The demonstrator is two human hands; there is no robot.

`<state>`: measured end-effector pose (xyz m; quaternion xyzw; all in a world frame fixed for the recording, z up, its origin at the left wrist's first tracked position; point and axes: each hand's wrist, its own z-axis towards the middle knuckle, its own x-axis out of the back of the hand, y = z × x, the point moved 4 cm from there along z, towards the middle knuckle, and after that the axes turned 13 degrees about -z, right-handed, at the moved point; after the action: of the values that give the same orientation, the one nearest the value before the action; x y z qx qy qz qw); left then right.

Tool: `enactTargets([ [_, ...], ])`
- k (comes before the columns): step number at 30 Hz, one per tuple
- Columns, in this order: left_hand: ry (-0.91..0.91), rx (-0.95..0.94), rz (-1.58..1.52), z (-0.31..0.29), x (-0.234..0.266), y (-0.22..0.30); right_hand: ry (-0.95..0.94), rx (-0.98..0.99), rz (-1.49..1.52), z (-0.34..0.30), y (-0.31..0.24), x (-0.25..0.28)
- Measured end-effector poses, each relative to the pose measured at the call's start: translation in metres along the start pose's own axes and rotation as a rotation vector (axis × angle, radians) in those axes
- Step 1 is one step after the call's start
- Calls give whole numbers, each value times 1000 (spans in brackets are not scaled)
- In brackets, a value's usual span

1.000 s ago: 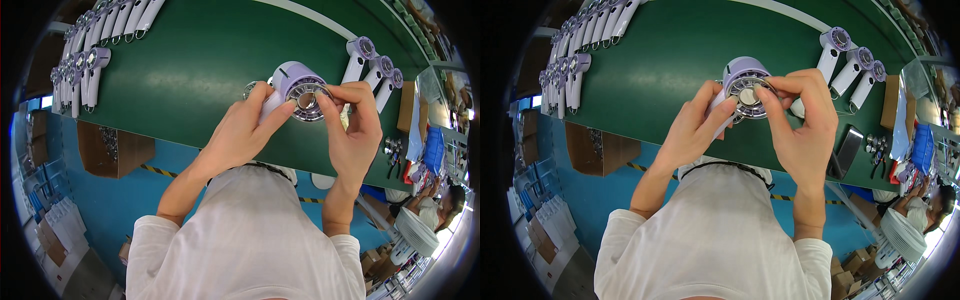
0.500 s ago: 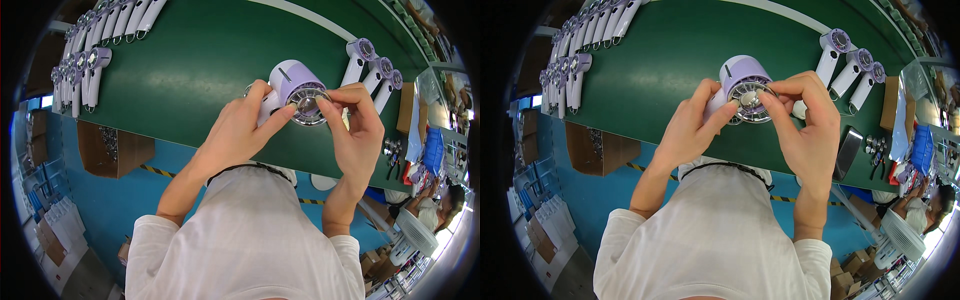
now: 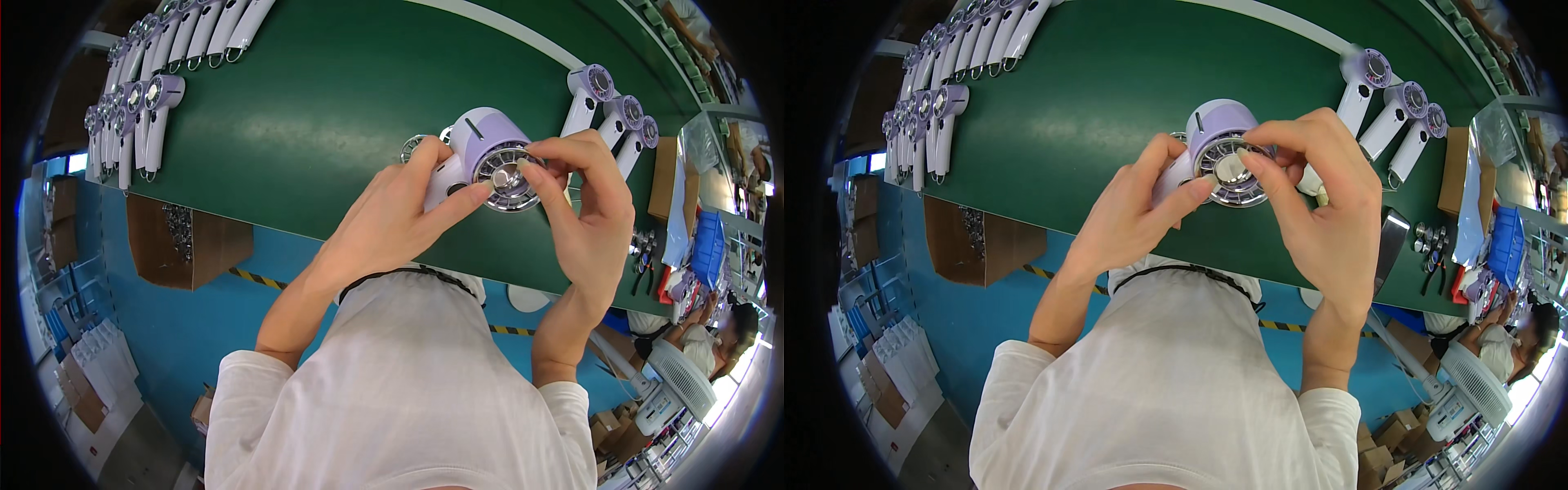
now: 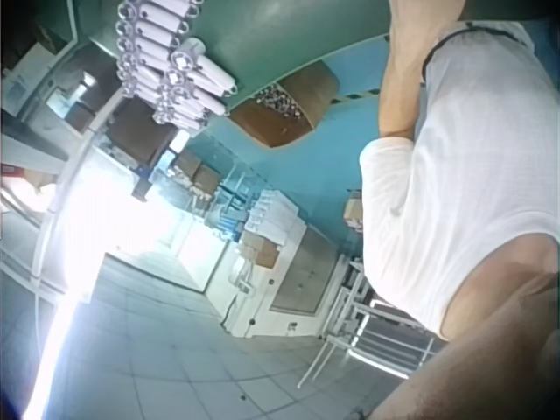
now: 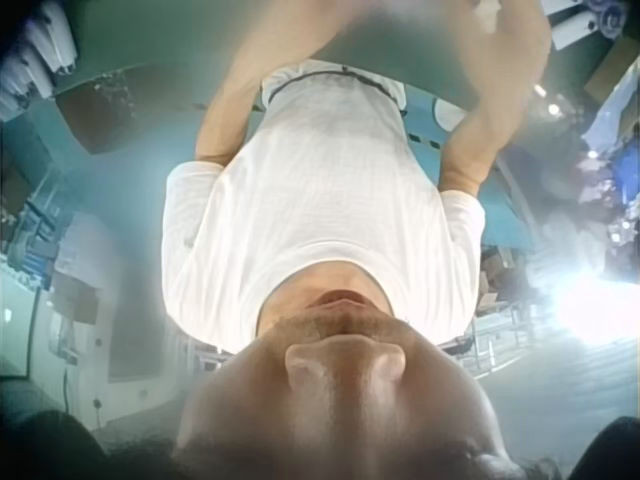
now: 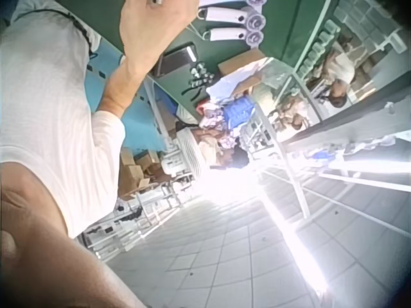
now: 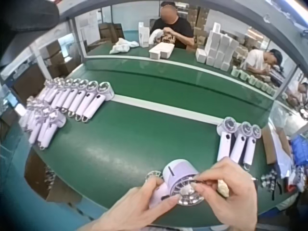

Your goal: The person uses tweezers to work on the internal fan blades of handheld fans, positions metal rings onto the fans, and taps the rings into place with a padded hammer.

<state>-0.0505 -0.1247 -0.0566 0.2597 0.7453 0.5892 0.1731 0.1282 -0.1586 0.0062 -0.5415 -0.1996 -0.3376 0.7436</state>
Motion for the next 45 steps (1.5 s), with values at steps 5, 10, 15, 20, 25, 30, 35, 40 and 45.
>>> enactTargets([
  [5, -19, 3, -99, -3, 0, -3, 15, -22, -38, -3, -6, 1],
  [10, -9, -2, -87, -1, 1, -4, 84, -26, -80, -7, -14, -1],
  [15, -47, -33, -124, -5, 4, 2, 51, 29, -15, 1, 2, -5],
  [20, -24, 28, -174, -5, 9, -1, -288, -433, 447, -7, 28, -24],
  [25, -9, 20, -144, -3, 10, 1, -353, -268, 513, -12, 26, -33],
  [30, -1, 58, -165, 7, 8, -13, -285, -207, 335, -16, 31, -38],
  [35, 112, 128, -284, 10, 27, -22, -125, -208, 130, -30, 43, -28],
  [40, 268, 186, -297, 29, 80, -43, 58, -343, -902, -110, 94, 28],
  [45, 256, 291, -272, 42, 97, -54, -108, -310, -1028, -153, 117, 45],
])
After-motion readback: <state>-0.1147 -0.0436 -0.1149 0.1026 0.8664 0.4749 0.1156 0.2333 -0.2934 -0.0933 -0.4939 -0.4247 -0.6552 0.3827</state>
